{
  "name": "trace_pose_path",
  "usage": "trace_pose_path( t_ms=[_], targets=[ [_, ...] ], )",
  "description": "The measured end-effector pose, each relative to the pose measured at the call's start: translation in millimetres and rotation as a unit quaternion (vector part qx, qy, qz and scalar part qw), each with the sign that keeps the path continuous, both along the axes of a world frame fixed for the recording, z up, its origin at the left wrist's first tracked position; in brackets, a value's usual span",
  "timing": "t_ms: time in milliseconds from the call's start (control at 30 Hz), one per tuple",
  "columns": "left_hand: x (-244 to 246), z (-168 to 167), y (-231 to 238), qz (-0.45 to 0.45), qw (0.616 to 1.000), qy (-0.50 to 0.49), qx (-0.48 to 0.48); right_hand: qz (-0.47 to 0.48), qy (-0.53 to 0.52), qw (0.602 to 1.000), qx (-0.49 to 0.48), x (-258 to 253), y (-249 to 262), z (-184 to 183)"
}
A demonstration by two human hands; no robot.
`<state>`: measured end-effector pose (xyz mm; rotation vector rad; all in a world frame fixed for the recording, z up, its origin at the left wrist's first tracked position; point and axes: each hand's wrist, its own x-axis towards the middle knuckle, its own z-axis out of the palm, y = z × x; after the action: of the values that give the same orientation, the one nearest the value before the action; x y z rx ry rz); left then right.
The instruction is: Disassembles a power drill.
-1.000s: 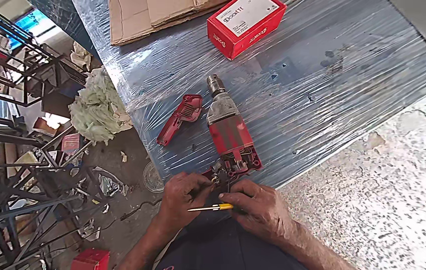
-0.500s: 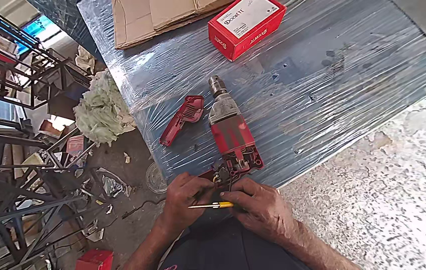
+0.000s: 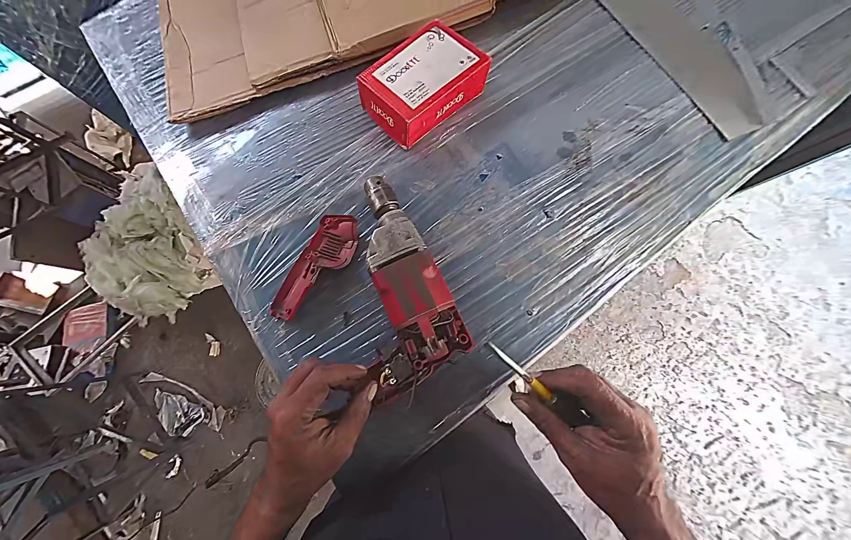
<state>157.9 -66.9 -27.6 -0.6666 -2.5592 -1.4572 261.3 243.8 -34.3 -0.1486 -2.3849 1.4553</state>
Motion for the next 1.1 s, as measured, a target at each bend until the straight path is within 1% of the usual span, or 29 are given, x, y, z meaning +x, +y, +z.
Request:
trace_pose_path(
  t_ms=[67,167,200,267,333,433,533,600,667,767,867,967,1100],
  targets=[
    [-5.6,4.9,5.8,-0.005,0.999,0.015,-0.04,-0.046,-0.042,0.997,0.036,3.5,17.2,5.0],
    [-13.5,8.2,14.9,-0.035,0.993,-0.005,-0.109,-0.062,-0.087,0.99,0.093,7.1,31.9,11.5],
    [-16.4,7.6,16.3,-0.048,0.992,-0.017,-0.12,-0.064,-0.088,0.989,0.104,7.6,33.4,12.9],
    [-19.2,6.9,15.5,-0.064,0.992,-0.035,-0.105,-0.066,-0.075,0.989,0.107,9.9,33.0,13.5],
    [-20.8,6.9,12.5,-0.059,0.994,-0.033,-0.082,-0.072,-0.042,0.994,0.068,11.9,31.4,10.4],
    [-21.7,6.3,6.9,-0.047,0.992,-0.032,-0.11,-0.08,0.006,0.995,-0.06,12.3,27.0,8.6],
    [-22.7,5.5,6.9,-0.042,0.99,-0.015,-0.137,-0.079,0.047,0.978,-0.188,9.0,23.2,14.6],
    [-23.0,4.5,7.8,-0.039,0.989,-0.004,-0.146,-0.079,0.071,0.971,-0.213,6.3,24.1,16.9],
    [-21.1,0.6,6.4,-0.035,0.99,-0.007,-0.14,-0.077,0.089,0.972,-0.203,3.3,24.8,17.5],
    [-19.2,-2.4,5.4,-0.032,0.995,-0.021,-0.094,-0.068,0.107,0.976,-0.18,-3.0,25.4,21.9],
    [-15.2,-0.5,-3.4,-0.021,0.998,-0.017,-0.057,-0.053,0.119,0.975,-0.182,-6.5,22.5,25.0],
    [-15.0,0.8,-15.4,-0.006,0.998,-0.02,-0.058,-0.035,0.134,0.978,-0.159,-9.6,20.1,29.3],
    [-13.4,-6.2,-21.8,-0.013,0.997,-0.039,-0.06,-0.017,0.151,0.98,-0.131,-12.9,18.4,31.4]
  ],
)
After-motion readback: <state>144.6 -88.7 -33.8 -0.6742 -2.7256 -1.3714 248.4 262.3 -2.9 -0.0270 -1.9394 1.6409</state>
